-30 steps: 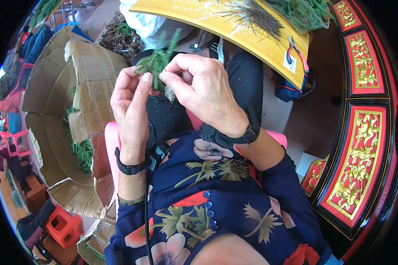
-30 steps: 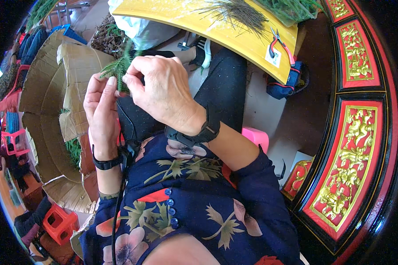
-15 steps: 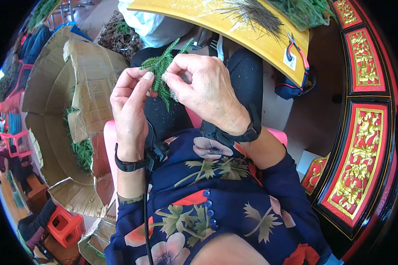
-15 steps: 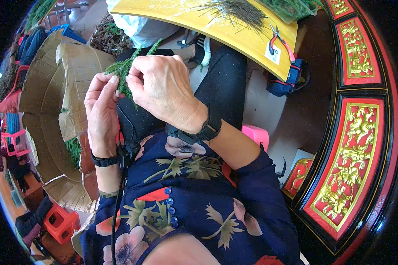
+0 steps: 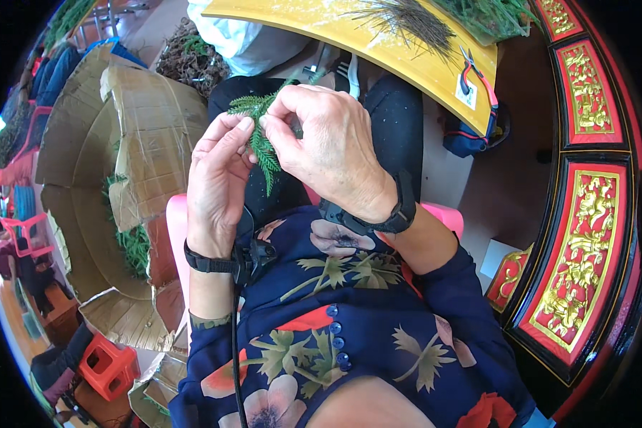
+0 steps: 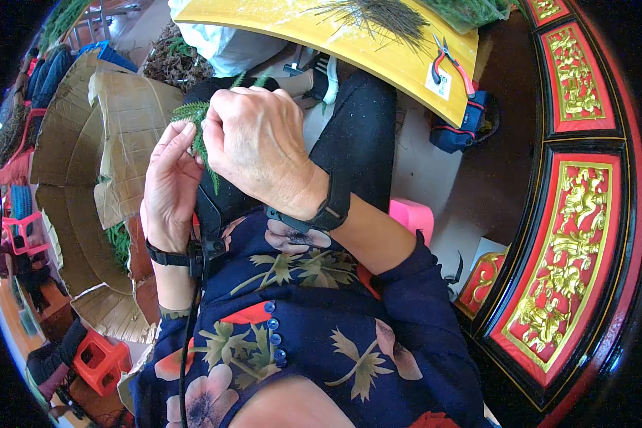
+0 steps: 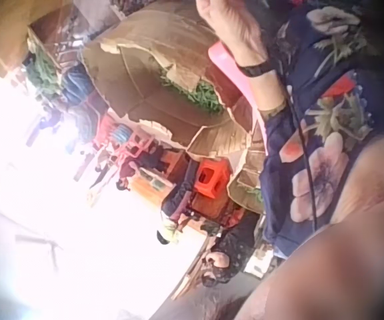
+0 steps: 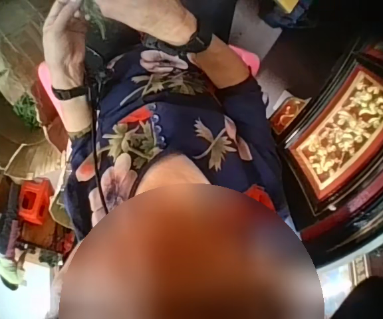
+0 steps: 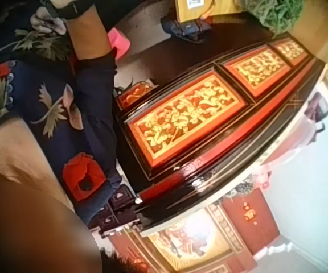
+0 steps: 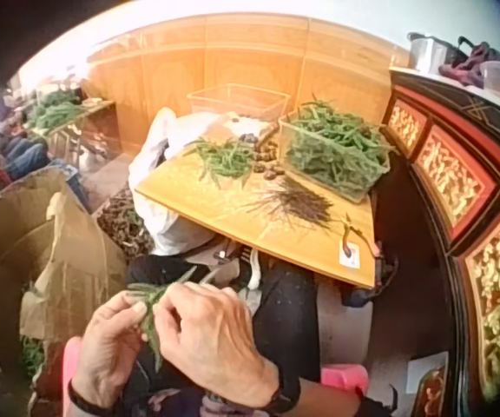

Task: Assembling decorative foliage by attaching small brown pods to green pine needle clusters and trimming them with pliers.

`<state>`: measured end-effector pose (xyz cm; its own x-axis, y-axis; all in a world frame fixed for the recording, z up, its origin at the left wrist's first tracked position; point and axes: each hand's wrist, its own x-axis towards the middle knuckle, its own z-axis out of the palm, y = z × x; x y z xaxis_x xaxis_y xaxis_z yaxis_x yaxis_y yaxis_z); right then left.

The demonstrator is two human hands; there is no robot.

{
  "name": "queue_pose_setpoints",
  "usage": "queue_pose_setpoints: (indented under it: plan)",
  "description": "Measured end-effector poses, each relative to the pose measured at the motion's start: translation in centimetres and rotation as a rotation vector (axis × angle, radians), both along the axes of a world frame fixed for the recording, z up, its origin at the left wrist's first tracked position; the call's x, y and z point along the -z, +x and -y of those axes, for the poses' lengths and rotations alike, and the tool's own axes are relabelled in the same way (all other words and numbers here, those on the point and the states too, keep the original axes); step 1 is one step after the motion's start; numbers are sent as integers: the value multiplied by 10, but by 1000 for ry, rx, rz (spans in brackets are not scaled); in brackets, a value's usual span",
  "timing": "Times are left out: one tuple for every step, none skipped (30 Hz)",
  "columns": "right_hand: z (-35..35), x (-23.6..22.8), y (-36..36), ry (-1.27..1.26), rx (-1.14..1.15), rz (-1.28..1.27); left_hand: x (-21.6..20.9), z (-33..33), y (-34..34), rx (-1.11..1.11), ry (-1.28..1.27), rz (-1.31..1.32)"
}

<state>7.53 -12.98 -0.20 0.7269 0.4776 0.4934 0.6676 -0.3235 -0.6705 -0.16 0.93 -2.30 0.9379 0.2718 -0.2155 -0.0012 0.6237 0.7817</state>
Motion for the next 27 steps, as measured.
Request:
queue_pose_setpoints:
  plan:
    - [0, 0, -1, 0, 0, 0, 0, 0, 1, -18, -17, -2]
    - [0, 0, -2, 31, -15, -20, 0, 1, 1, -37, -35, -4]
    - [0, -1, -3, 63, -30, -39, 0, 1, 2, -56, -52, -6]
    - [0, 0, -4, 95, -46, -60, -1, 1, 2, -57, -52, -7]
    - [0, 1, -5, 95, -48, -60, -3, 2, 2, -71, -59, -3]
    - [0, 4, -7, 137, -67, -102, -4, 2, 2, -85, -66, 0]
    - [0, 7, -8, 180, -86, -144, -5, 3, 2, -99, -73, 4]
    - [0, 9, -9, 222, -105, -186, -5, 3, 2, -99, -72, 3]
    - [1, 9, -9, 222, -104, -185, -4, 3, 2, -89, -62, 3]
    - [1, 9, -9, 212, -75, -188, -3, 4, 2, -79, -51, 4]
    - [2, 9, -9, 202, -45, -191, -3, 4, 2, -69, -39, 5]
    - [3, 9, -9, 193, -16, -194, -2, 6, 1, -67, -39, 5]
    - [3, 8, -9, 193, -14, -194, -3, 10, 1, -97, 26, 27]
    - [2, 6, -8, 174, 5, -161, -3, 14, 1, -126, 92, 50]
    - [1, 4, -8, 155, 25, -129, -3, 17, 1, -156, 157, 72]
    - [1, 4, -8, 136, 44, -96, -2, 17, 1, -155, 158, 72]
    - [1, 4, -8, 137, 44, -97, 0, 18, 2, -170, 247, 75]
    - [0, 4, -9, 108, 56, -35, 3, 18, 2, -184, 336, 79]
    - [0, 4, -10, 79, 66, 27, 4, 18, 3, -198, 426, 82]
    - [0, 4, -10, 50, 77, 89, 4, 18, 4, -198, 426, 81]
    - [0, 5, -11, 50, 77, 89, 5, 18, 5, -213, 418, 85]
    - [0, 6, -11, 70, 69, 62, 5, 19, 5, -227, 410, 89]
    - [0, 7, -12, 90, 61, 35, 5, 19, 6, -241, 402, 92]
    - [-1, 8, -12, 111, 52, 8, 6, 19, 5, -242, 403, 92]
    - [-1, 8, -13, 111, 51, 8, 6, 19, 5, -251, 355, 73]
    - [0, 8, -14, 122, 40, -83, 7, 20, 5, -259, 308, 54]
    - [0, 8, -15, 132, 29, -174, 7, 20, 5, -268, 261, 35]
